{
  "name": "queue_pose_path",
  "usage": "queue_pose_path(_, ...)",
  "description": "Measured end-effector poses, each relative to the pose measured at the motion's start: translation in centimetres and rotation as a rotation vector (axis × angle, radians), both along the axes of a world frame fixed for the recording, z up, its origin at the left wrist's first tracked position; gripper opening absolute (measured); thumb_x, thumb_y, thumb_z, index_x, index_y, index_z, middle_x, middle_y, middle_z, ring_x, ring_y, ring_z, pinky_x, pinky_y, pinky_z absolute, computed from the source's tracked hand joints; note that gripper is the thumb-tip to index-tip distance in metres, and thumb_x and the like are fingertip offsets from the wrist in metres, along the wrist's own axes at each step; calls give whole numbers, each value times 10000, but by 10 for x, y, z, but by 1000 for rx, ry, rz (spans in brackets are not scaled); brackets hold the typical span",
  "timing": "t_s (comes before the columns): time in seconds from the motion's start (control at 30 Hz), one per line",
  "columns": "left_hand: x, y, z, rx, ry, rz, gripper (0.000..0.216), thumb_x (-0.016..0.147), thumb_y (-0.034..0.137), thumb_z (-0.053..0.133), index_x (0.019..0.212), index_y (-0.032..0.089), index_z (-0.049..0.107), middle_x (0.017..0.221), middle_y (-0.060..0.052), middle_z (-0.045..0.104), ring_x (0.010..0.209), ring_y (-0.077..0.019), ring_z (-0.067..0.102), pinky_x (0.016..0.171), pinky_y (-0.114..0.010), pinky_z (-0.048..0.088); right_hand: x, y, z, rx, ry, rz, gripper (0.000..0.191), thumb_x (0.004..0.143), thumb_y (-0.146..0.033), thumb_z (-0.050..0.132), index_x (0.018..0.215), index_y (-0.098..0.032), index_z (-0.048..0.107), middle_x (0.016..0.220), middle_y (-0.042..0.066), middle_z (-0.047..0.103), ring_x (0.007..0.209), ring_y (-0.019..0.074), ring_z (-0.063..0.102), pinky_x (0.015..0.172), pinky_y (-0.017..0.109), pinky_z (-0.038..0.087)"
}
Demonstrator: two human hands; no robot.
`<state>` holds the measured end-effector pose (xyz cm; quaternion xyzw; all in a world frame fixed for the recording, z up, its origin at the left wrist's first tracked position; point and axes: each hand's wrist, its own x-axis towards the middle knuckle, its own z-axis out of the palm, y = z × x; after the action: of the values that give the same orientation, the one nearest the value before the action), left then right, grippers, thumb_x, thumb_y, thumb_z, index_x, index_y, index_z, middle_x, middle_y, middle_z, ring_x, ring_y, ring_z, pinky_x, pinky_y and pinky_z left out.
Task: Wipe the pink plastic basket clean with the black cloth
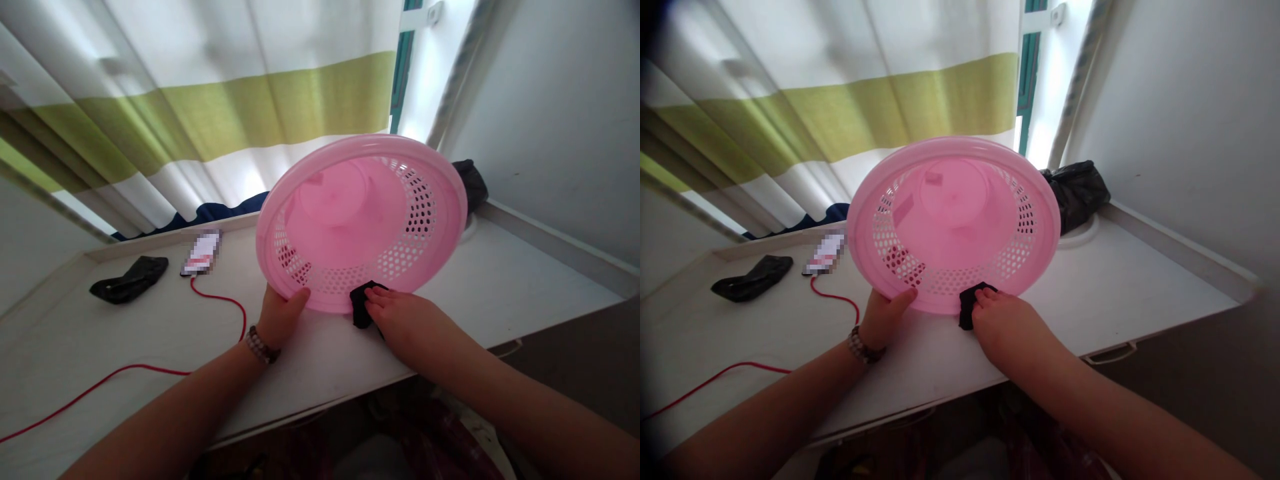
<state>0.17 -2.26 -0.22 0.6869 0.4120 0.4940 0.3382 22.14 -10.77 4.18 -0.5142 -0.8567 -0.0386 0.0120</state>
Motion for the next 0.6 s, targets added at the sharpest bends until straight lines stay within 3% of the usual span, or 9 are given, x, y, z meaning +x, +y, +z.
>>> queue_pose_path(0.2,1,-1,-1,34,13,38,427,722,216,628,1136,124,578,1184,-110,608,1157,-256,535,1073,-451,350,-22,1,-6,-6,13,-21,367,805,-55,442,1113,-3,634,1194,252,584,1137,287,555,961,395,450)
queue_pose_path(0.4,4,1,-1,-10,48,108,426,730,214,615,1147,131,576,1107,-96,644,1063,-253,588,1021,-452,407,-50,-1,-23,86,190,119,431,855,-120,409,1250,7,528,1324,230,488,1222,271,481,1021,367,397)
queue_pose_path(0.5,4,2,-1,-35,49,116,437,731,214,615,1157,125,572,1007,-85,671,1048,-253,594,1011,-454,416,-53,1,-26,98,246,115,428,858,-110,398,1251,4,522,1326,224,490,1223,253,481,1034,346,377)
queue_pose_path(0.6,3,2,-2,-29,45,122,498,728,223,628,1209,131,537,1033,-87,664,1067,-256,586,1013,-460,412,-46,4,-22,55,287,77,398,862,-102,390,1225,-50,546,1291,190,538,1177,227,522,992,331,404)
